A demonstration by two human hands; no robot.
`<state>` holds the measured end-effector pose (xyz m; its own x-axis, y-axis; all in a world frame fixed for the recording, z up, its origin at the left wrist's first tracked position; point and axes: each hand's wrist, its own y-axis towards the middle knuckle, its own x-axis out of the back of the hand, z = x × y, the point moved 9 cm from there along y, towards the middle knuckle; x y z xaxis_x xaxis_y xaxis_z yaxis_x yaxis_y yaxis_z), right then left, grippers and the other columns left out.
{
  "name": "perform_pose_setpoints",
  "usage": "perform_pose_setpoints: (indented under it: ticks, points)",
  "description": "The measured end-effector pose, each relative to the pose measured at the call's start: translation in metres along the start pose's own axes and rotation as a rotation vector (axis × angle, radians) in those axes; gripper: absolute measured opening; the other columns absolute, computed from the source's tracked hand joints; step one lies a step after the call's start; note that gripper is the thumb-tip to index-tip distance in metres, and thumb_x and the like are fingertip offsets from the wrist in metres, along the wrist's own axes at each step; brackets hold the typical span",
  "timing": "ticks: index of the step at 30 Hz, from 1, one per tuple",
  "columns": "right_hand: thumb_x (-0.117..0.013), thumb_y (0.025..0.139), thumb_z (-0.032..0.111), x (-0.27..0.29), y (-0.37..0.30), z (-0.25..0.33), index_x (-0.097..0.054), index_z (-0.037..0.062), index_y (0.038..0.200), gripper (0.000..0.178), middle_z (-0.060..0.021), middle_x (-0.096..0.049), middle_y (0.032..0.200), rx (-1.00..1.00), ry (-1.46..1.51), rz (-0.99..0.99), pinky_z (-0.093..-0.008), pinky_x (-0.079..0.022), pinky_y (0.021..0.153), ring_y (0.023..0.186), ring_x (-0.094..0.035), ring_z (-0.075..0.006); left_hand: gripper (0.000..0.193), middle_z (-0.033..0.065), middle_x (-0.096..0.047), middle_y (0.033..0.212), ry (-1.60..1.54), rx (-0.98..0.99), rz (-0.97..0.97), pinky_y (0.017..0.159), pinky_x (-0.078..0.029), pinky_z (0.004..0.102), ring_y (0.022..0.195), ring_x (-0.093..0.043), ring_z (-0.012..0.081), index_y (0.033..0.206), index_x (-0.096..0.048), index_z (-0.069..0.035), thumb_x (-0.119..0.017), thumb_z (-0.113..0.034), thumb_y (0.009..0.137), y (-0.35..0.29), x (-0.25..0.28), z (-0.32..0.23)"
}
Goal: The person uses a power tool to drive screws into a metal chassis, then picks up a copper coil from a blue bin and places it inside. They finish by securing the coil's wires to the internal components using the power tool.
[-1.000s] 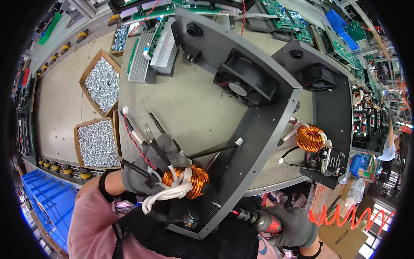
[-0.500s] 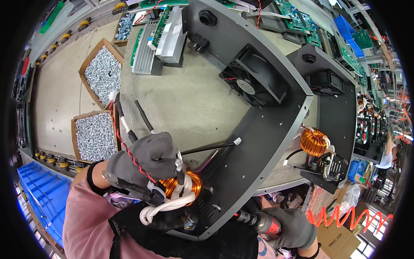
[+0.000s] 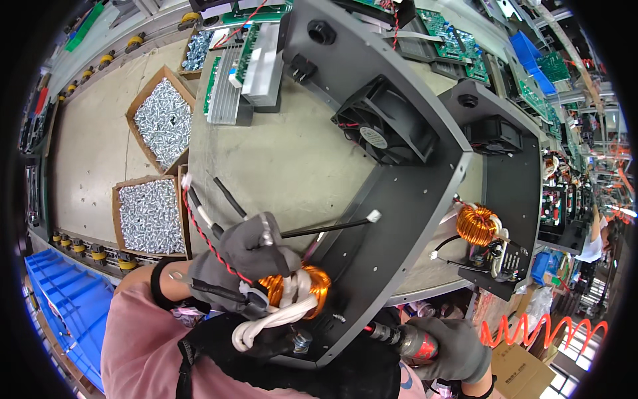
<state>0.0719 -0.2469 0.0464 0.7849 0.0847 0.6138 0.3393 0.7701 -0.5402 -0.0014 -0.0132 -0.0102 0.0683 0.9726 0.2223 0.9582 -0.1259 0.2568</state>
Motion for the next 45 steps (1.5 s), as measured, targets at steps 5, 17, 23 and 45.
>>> perform_pose_setpoints:
  ticks: [5,17,23,45]
  points:
    - [-0.087,0.050,0.048,0.022,-0.024,-0.024,-0.063,0.0061,0.107,0.075,-0.0116,-0.067,0.085,-0.121,-0.017,-0.074,-0.0368,-0.053,0.064,0.072,-0.066,-0.0315,0.039,0.0119,-0.052,0.084,0.258,-0.147,-0.199,0.060,-0.043,0.0383,0.073,-0.052,0.0276,0.094,-0.062,-0.005,-0.074,-0.025,0.063,0.039,-0.005,-0.021]
    - [-0.087,0.049,0.050,0.015,-0.035,-0.044,-0.063,0.0074,0.109,0.078,-0.0130,-0.066,0.082,-0.176,0.045,-0.053,-0.0376,-0.052,0.064,0.071,-0.066,-0.0333,0.064,0.0138,-0.060,0.097,-0.587,0.278,0.468,0.071,-0.049,0.0347,0.086,-0.062,0.0224,0.116,-0.052,0.001,-0.080,-0.029,0.066,0.058,-0.039,0.027]
    - [-0.087,0.049,0.049,0.020,-0.029,-0.042,-0.063,0.0057,0.109,0.077,-0.0142,-0.067,0.078,-0.150,-0.018,-0.038,-0.0382,-0.052,0.062,0.067,-0.066,-0.0339,0.063,0.0136,-0.062,0.096,-0.145,0.048,1.006,0.071,-0.048,0.0355,0.085,-0.062,0.0267,0.114,-0.054,0.003,-0.078,-0.035,0.069,0.066,-0.066,0.009]
    - [-0.083,0.053,0.048,0.038,-0.021,-0.029,-0.063,0.0079,0.108,0.071,-0.0098,-0.064,0.069,-0.115,-0.266,-0.054,-0.0380,-0.048,0.060,0.064,-0.065,-0.0293,0.060,0.0141,-0.047,0.097,-0.216,-0.233,0.613,0.072,-0.046,0.0407,0.085,-0.055,0.0330,0.109,-0.055,-0.003,-0.079,-0.033,0.063,0.076,-0.062,-0.018]
